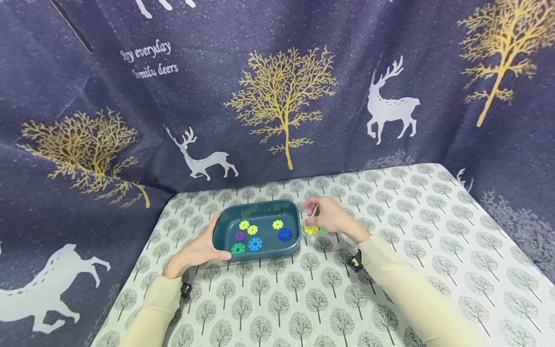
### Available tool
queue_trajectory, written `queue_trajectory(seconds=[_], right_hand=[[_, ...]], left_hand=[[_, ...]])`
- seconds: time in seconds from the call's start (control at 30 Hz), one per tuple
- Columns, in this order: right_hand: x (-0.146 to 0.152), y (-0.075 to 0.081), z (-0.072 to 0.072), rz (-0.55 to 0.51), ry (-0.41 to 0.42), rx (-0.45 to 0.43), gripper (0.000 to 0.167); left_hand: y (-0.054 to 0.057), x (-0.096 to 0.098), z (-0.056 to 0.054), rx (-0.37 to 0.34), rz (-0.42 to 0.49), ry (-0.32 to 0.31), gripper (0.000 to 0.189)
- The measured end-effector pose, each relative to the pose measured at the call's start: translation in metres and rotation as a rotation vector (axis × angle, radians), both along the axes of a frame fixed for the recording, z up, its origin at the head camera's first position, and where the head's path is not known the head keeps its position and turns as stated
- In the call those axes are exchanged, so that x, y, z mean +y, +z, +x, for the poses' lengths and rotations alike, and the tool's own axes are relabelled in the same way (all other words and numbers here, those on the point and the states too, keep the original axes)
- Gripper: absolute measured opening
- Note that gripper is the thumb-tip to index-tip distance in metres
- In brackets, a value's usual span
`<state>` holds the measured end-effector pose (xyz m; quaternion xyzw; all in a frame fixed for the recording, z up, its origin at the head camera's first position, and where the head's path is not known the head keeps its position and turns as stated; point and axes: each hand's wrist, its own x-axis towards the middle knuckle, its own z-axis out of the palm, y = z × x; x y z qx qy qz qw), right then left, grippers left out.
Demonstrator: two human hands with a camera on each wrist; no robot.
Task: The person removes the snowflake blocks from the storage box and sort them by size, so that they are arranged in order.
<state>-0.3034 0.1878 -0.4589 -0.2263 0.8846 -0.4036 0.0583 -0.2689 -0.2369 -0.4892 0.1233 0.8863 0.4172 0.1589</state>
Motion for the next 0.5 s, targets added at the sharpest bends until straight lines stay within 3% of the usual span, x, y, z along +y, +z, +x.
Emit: queue_trajectory(seconds=[0.27, 0.5], right_hand=[[-0.036, 0.005, 0.01, 0.029, 0.06, 0.053, 0.042], [-0.068, 0.009, 0.008, 0.097, 0.132, 0.054, 0.044]], left_hand=[[0.0, 0.001, 0.001, -0.005, -0.005, -0.005, 0.152], [0.003, -0.001, 0.001, -0.02, -0.006, 0.029, 0.151]])
